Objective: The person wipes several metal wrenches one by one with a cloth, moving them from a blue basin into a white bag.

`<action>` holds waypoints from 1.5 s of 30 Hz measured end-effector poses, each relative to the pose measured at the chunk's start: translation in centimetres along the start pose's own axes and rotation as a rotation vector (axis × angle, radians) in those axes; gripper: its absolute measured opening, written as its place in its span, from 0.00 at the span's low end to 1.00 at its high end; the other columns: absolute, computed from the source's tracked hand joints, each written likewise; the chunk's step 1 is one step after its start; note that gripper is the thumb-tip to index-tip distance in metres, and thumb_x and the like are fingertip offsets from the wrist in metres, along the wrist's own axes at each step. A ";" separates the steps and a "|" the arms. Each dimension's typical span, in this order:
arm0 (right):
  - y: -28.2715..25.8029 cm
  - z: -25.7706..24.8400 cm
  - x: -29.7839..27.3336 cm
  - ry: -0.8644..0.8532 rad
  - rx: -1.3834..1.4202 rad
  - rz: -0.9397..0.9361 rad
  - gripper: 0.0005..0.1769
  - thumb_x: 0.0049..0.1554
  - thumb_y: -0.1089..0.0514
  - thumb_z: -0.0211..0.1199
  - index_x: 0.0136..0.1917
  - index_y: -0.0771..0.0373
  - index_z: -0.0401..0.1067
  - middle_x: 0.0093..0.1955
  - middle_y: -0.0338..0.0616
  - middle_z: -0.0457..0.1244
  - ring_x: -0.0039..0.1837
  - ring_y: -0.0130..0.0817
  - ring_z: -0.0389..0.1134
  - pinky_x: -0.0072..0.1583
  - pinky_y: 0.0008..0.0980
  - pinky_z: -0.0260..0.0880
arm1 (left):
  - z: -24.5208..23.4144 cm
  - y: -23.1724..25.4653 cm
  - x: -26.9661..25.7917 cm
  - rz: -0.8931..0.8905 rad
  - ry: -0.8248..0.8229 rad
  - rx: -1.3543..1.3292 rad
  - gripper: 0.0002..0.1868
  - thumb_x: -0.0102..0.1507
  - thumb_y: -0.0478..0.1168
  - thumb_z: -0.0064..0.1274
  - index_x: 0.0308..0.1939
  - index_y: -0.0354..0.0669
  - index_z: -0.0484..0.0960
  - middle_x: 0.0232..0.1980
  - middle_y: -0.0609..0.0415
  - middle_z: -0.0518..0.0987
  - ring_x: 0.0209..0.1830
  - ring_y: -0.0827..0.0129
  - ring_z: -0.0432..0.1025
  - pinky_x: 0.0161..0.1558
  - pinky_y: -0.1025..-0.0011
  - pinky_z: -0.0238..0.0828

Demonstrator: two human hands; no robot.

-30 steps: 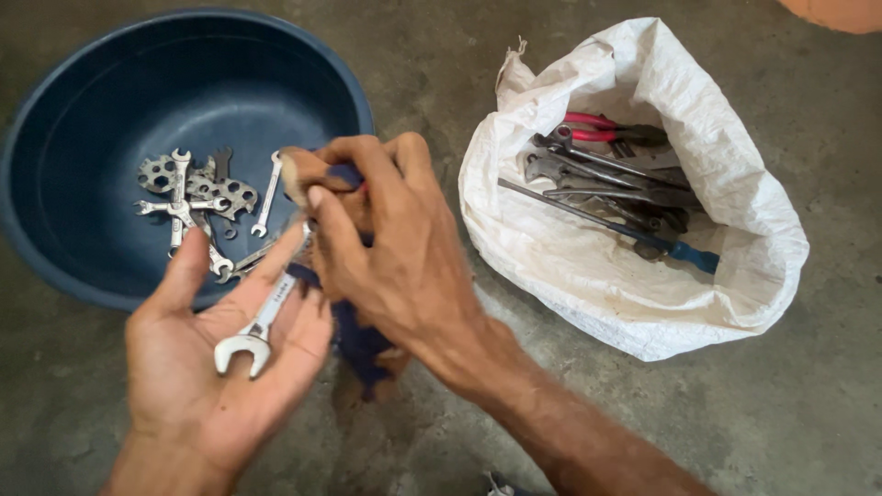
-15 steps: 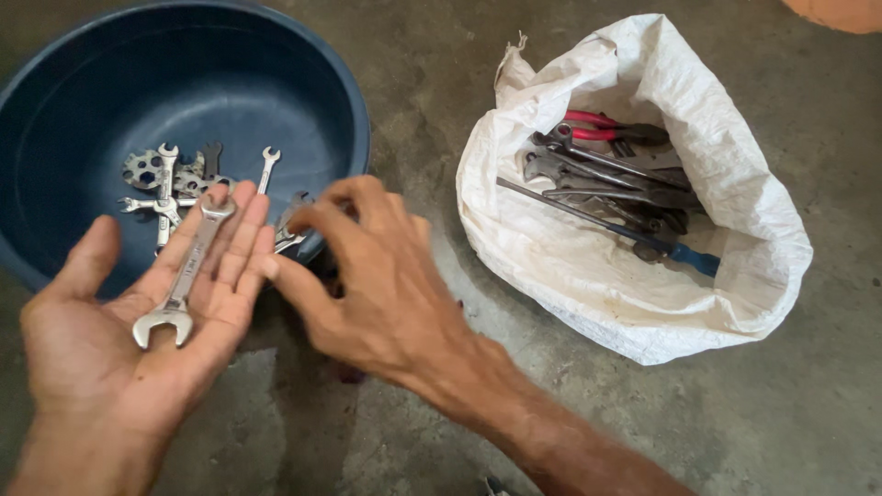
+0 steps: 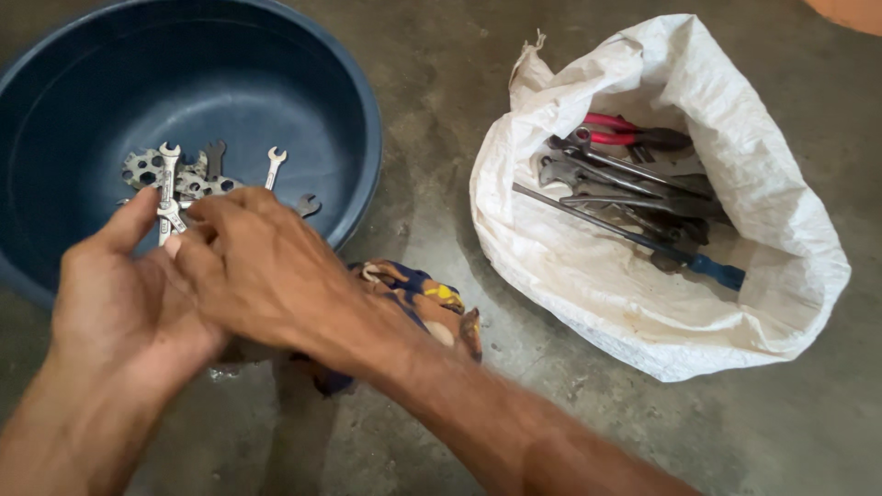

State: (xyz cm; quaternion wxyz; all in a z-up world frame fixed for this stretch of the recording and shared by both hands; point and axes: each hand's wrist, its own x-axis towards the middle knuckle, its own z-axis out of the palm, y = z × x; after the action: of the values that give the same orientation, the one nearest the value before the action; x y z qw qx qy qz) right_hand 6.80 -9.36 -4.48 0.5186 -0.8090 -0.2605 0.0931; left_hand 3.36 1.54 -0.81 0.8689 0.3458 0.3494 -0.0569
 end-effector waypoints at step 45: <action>11.2 2.1 14.6 0.037 -0.682 0.157 0.44 0.50 0.54 0.69 0.73 0.73 0.54 0.76 0.67 0.46 0.75 0.62 0.50 0.71 0.60 0.53 | -1.0 5.3 18.2 0.633 0.106 1.947 0.35 0.59 0.41 0.62 0.69 0.39 0.70 0.70 0.34 0.66 0.68 0.41 0.63 0.66 0.48 0.63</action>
State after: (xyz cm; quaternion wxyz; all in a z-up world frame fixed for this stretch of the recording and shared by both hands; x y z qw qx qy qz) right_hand 21.95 -3.75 -13.60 0.2146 -0.9547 -0.2043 0.0257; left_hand 18.21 8.77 -10.17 0.1698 0.9796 0.0822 -0.0688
